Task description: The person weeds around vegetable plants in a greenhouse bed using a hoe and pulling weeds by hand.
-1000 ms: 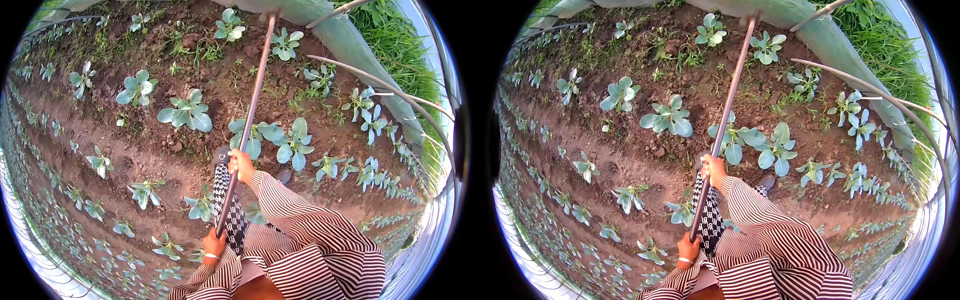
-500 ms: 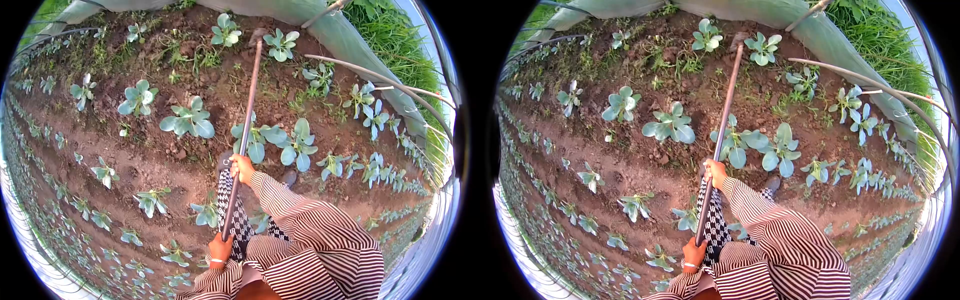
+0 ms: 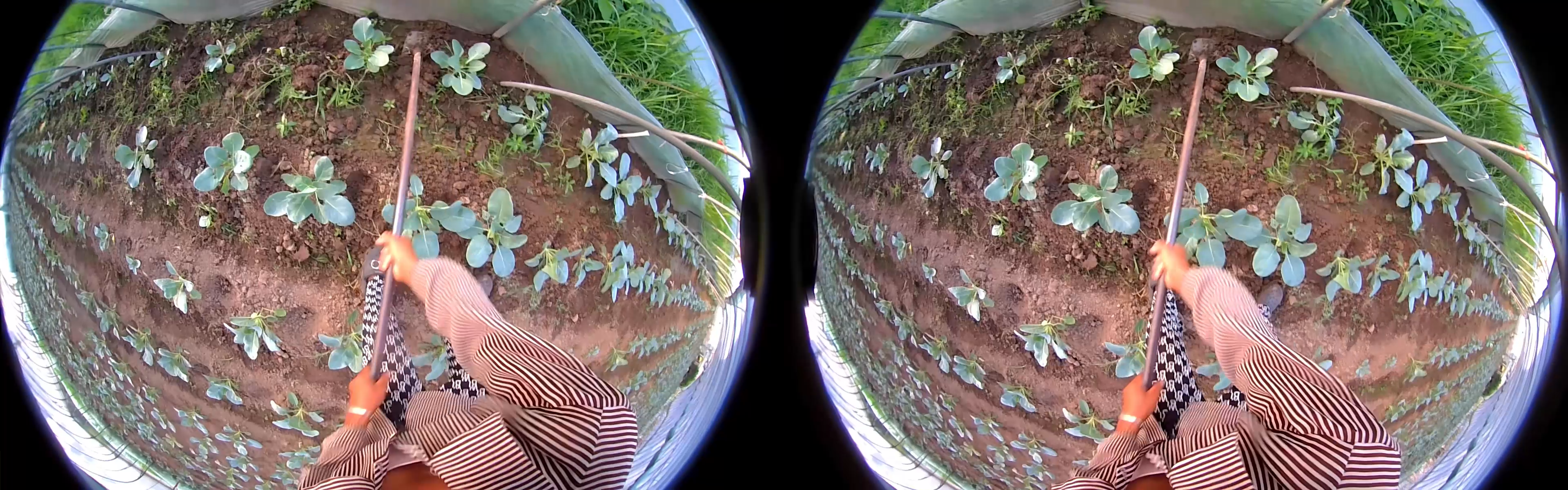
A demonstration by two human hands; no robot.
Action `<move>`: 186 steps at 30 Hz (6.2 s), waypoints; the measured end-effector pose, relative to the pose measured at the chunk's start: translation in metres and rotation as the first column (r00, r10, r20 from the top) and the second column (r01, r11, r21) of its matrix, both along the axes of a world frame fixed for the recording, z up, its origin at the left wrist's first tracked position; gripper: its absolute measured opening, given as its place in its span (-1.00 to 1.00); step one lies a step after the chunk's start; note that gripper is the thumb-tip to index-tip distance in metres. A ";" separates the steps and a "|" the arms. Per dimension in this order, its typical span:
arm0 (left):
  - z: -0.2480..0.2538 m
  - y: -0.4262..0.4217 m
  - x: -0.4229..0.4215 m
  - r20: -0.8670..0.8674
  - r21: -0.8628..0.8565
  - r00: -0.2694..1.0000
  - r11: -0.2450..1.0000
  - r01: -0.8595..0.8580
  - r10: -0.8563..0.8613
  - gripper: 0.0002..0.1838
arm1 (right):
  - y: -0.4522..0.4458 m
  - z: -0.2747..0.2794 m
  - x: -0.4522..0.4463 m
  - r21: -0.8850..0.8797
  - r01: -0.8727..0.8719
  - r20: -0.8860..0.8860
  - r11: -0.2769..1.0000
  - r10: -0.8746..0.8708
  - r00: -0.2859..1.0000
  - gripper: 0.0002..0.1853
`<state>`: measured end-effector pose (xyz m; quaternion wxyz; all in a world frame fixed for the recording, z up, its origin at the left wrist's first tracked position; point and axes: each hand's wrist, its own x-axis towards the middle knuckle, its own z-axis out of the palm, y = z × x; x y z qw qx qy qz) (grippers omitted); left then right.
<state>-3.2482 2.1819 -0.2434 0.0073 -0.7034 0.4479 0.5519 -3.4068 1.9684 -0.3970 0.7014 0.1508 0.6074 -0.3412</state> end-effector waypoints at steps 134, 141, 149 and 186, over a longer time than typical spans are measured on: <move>-0.081 0.092 -0.300 0.001 0.068 0.850 0.848 0.526 -0.527 -0.50 | 0.184 -0.071 -0.387 -0.111 0.319 -0.312 0.941 -0.338 0.888 -0.83; -0.056 0.096 -0.219 0.093 0.103 0.788 0.793 0.600 -0.608 -0.60 | 0.224 -0.033 -0.325 0.046 0.507 -0.012 0.861 -0.507 0.862 -0.82; -0.098 0.077 -0.240 0.091 0.033 0.833 0.838 0.545 -0.546 -0.63 | 0.184 -0.026 -0.362 -0.160 0.522 -0.006 0.838 -0.530 0.848 -0.87; -0.092 0.061 -0.244 0.024 0.126 0.886 0.881 0.456 -0.462 -0.62 | 0.157 -0.018 -0.344 -0.115 0.426 -0.213 0.897 -0.441 0.872 -0.79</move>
